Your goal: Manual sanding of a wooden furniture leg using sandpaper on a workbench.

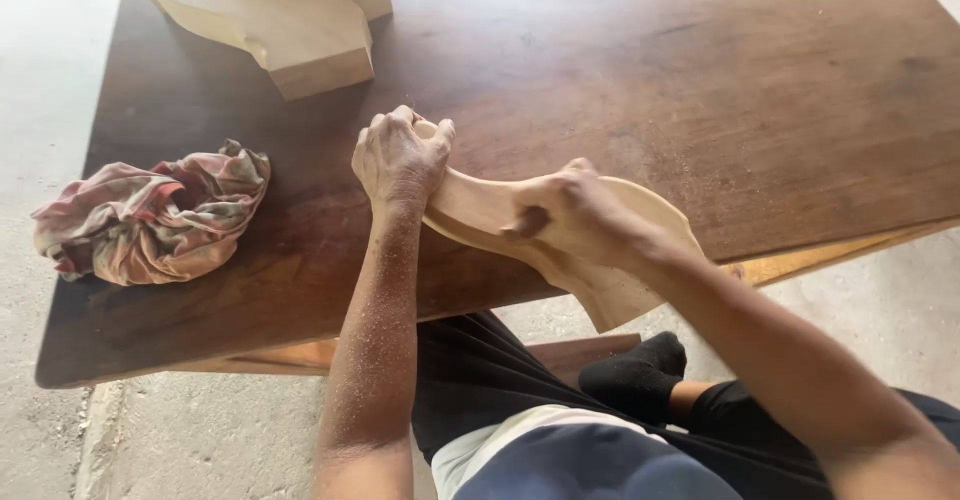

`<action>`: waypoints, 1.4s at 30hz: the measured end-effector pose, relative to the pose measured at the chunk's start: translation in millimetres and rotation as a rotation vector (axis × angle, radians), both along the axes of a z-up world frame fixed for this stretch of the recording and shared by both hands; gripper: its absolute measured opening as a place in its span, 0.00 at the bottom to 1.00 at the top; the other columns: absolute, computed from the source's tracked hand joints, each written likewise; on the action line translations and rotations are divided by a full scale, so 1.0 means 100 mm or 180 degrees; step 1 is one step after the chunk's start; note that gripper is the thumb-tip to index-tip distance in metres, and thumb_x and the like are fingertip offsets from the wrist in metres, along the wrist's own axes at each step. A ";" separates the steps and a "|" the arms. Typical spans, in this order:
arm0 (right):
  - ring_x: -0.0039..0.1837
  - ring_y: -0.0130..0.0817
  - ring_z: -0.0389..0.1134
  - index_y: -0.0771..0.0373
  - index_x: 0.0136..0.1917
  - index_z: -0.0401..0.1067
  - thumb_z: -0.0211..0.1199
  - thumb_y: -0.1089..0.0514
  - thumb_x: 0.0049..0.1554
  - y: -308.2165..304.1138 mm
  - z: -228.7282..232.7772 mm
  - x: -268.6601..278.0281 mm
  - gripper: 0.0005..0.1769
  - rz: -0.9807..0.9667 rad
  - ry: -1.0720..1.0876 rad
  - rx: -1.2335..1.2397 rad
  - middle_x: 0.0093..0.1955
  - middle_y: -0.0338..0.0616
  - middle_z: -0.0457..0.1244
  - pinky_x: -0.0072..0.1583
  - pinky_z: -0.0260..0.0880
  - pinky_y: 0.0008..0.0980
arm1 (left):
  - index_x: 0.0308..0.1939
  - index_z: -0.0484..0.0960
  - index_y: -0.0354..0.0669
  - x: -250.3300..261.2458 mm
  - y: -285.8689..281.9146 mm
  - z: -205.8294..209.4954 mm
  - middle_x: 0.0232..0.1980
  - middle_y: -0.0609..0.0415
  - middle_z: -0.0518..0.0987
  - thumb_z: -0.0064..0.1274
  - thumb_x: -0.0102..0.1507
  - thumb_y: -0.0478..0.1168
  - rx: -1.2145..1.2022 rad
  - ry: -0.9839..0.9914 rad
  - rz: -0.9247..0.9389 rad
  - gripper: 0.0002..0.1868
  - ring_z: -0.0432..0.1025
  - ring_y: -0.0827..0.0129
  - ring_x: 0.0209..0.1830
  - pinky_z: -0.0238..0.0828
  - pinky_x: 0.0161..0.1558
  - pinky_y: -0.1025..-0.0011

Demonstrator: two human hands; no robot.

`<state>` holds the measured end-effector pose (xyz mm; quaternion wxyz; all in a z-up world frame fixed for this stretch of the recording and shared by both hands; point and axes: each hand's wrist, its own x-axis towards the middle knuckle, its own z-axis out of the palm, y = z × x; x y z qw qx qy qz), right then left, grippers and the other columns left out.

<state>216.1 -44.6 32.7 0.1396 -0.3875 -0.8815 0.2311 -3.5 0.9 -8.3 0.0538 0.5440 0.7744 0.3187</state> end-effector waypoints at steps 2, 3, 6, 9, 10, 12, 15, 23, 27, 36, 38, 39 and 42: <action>0.30 0.17 0.65 0.57 0.29 0.69 0.71 0.58 0.54 0.06 -0.11 -0.24 0.15 0.0210 0.0461 0.0312 0.27 0.31 0.66 0.32 0.66 0.30 | 0.41 0.86 0.48 -0.01 0.02 -0.02 0.42 0.52 0.82 0.61 0.58 0.60 -0.0107 -0.0045 -0.0005 0.22 0.76 0.62 0.44 0.73 0.47 0.58; 0.32 0.15 0.66 0.58 0.30 0.69 0.71 0.61 0.51 0.11 -0.16 -0.36 0.13 0.0416 0.0910 0.0581 0.28 0.31 0.67 0.34 0.67 0.29 | 0.42 0.85 0.48 -0.02 0.03 -0.03 0.42 0.51 0.82 0.61 0.59 0.61 -0.0254 -0.0101 -0.0021 0.22 0.76 0.64 0.44 0.74 0.46 0.58; 0.27 0.19 0.63 0.58 0.28 0.69 0.69 0.61 0.60 0.11 -0.27 -0.25 0.20 0.0316 0.0535 0.0680 0.26 0.32 0.64 0.31 0.63 0.32 | 0.41 0.86 0.47 -0.03 0.01 -0.02 0.42 0.51 0.82 0.62 0.57 0.61 -0.0102 0.0001 -0.0050 0.23 0.76 0.61 0.45 0.73 0.48 0.58; 0.28 0.27 0.59 0.64 0.27 0.65 0.74 0.59 0.52 -0.09 0.03 0.16 0.21 0.0142 0.0152 0.0359 0.23 0.42 0.60 0.32 0.59 0.37 | 0.42 0.85 0.48 -0.04 0.00 0.00 0.43 0.52 0.82 0.59 0.60 0.60 -0.0247 -0.0131 -0.0129 0.21 0.77 0.62 0.44 0.74 0.49 0.58; 0.28 0.27 0.59 0.64 0.27 0.65 0.74 0.59 0.52 -0.05 -0.03 0.14 0.21 0.0149 0.0134 0.0316 0.23 0.42 0.60 0.32 0.59 0.37 | 0.42 0.85 0.48 -0.05 0.01 -0.05 0.43 0.52 0.82 0.59 0.60 0.60 -0.0288 -0.0151 -0.0123 0.21 0.77 0.62 0.44 0.74 0.49 0.58; 0.26 0.24 0.61 0.61 0.27 0.67 0.72 0.58 0.55 0.00 -0.09 0.12 0.20 0.0155 0.0239 0.0312 0.23 0.36 0.62 0.28 0.60 0.34 | 0.38 0.86 0.48 -0.03 0.06 -0.06 0.41 0.51 0.82 0.62 0.56 0.60 -0.0058 -0.0028 0.0020 0.21 0.76 0.61 0.44 0.72 0.48 0.57; 0.32 0.14 0.66 0.55 0.32 0.70 0.68 0.59 0.57 0.08 -0.22 -0.25 0.13 0.0116 0.0778 0.0427 0.30 0.26 0.65 0.32 0.67 0.24 | 0.40 0.85 0.47 -0.01 -0.02 0.02 0.42 0.50 0.82 0.61 0.58 0.60 -0.0096 -0.0065 -0.0048 0.22 0.76 0.60 0.45 0.73 0.49 0.57; 0.28 0.26 0.63 0.61 0.27 0.69 0.74 0.52 0.53 -0.07 -0.08 0.14 0.21 -0.0009 0.0020 0.0257 0.24 0.39 0.65 0.32 0.62 0.33 | 0.41 0.86 0.48 -0.03 0.01 -0.07 0.43 0.51 0.82 0.61 0.58 0.59 -0.0168 -0.0082 -0.0062 0.21 0.76 0.61 0.45 0.73 0.49 0.57; 0.36 0.10 0.68 0.51 0.35 0.72 0.69 0.55 0.57 0.01 -0.20 -0.19 0.10 -0.0013 0.0924 0.0202 0.33 0.26 0.67 0.35 0.74 0.20 | 0.42 0.85 0.48 -0.03 0.01 -0.04 0.43 0.51 0.83 0.59 0.61 0.58 -0.0190 -0.0161 -0.0147 0.20 0.77 0.63 0.44 0.74 0.48 0.57; 0.27 0.24 0.61 0.56 0.23 0.67 0.74 0.46 0.49 -0.41 0.09 0.54 0.23 -0.0335 -0.0019 0.1102 0.20 0.36 0.60 0.32 0.63 0.35 | 0.41 0.86 0.48 -0.05 0.01 -0.03 0.42 0.50 0.83 0.60 0.59 0.59 -0.0132 -0.0045 -0.0131 0.20 0.77 0.59 0.45 0.73 0.48 0.54; 0.27 0.23 0.62 0.55 0.26 0.66 0.73 0.45 0.51 -0.40 0.02 0.58 0.22 -0.0398 0.0116 0.0853 0.22 0.34 0.61 0.32 0.63 0.34 | 0.40 0.86 0.47 -0.04 0.02 -0.07 0.42 0.49 0.83 0.61 0.58 0.59 -0.0022 0.0062 -0.0083 0.21 0.77 0.57 0.45 0.72 0.48 0.54; 0.28 0.21 0.63 0.55 0.28 0.66 0.71 0.45 0.53 -0.42 0.01 0.62 0.22 -0.0468 0.0257 0.0655 0.24 0.33 0.61 0.32 0.64 0.32 | 0.39 0.86 0.46 -0.02 0.02 -0.06 0.41 0.48 0.83 0.62 0.56 0.60 0.0141 0.0174 -0.0046 0.22 0.76 0.55 0.45 0.72 0.48 0.53; 0.26 0.24 0.61 0.54 0.29 0.67 0.71 0.45 0.57 -0.14 -0.23 0.13 0.22 -0.0444 0.0401 0.0950 0.23 0.34 0.61 0.32 0.62 0.35 | 0.38 0.87 0.46 -0.01 -0.03 -0.01 0.42 0.48 0.84 0.61 0.57 0.58 0.0094 0.0127 -0.0059 0.20 0.77 0.54 0.45 0.72 0.48 0.53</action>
